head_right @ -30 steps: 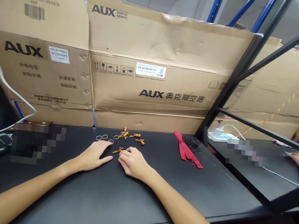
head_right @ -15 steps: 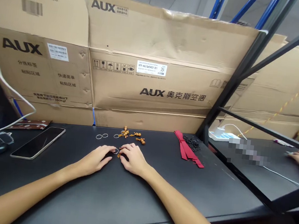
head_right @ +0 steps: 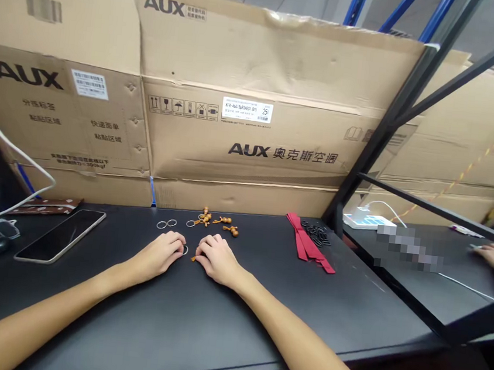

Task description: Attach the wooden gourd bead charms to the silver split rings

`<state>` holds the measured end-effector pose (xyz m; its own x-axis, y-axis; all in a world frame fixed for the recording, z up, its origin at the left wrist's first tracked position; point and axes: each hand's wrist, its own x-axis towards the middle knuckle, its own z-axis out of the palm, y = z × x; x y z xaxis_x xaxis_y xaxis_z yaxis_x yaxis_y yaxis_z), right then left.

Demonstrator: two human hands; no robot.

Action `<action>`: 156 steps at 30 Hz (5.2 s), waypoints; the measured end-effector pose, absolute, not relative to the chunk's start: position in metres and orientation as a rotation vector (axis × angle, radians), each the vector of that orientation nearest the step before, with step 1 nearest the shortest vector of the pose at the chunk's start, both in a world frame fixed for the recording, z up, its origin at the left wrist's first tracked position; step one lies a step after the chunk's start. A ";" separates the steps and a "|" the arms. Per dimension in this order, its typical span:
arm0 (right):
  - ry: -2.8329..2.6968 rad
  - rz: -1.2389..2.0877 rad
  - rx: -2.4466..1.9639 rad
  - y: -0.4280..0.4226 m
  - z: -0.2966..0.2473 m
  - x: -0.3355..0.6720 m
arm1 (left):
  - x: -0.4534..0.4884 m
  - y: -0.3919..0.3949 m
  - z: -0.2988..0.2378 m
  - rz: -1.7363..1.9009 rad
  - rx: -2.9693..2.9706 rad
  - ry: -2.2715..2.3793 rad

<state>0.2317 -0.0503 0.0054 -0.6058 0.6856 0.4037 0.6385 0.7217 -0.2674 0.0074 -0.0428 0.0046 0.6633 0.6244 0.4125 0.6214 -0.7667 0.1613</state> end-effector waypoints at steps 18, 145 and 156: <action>-2.412 0.213 -0.874 -0.053 0.008 0.241 | 0.006 -0.042 0.002 0.714 2.751 1.135; -2.490 0.434 -0.979 -0.059 0.011 0.245 | 0.005 -0.050 0.004 0.651 2.610 1.174; -2.468 0.409 -1.019 -0.055 0.006 0.247 | 0.003 -0.052 0.004 0.593 2.583 1.182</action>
<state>0.2471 -0.0552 0.0064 -0.6334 0.7211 0.2807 0.5919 0.6852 -0.4245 0.0033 -0.0517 0.0039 0.5905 0.7634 0.2618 0.6664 -0.6442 0.3753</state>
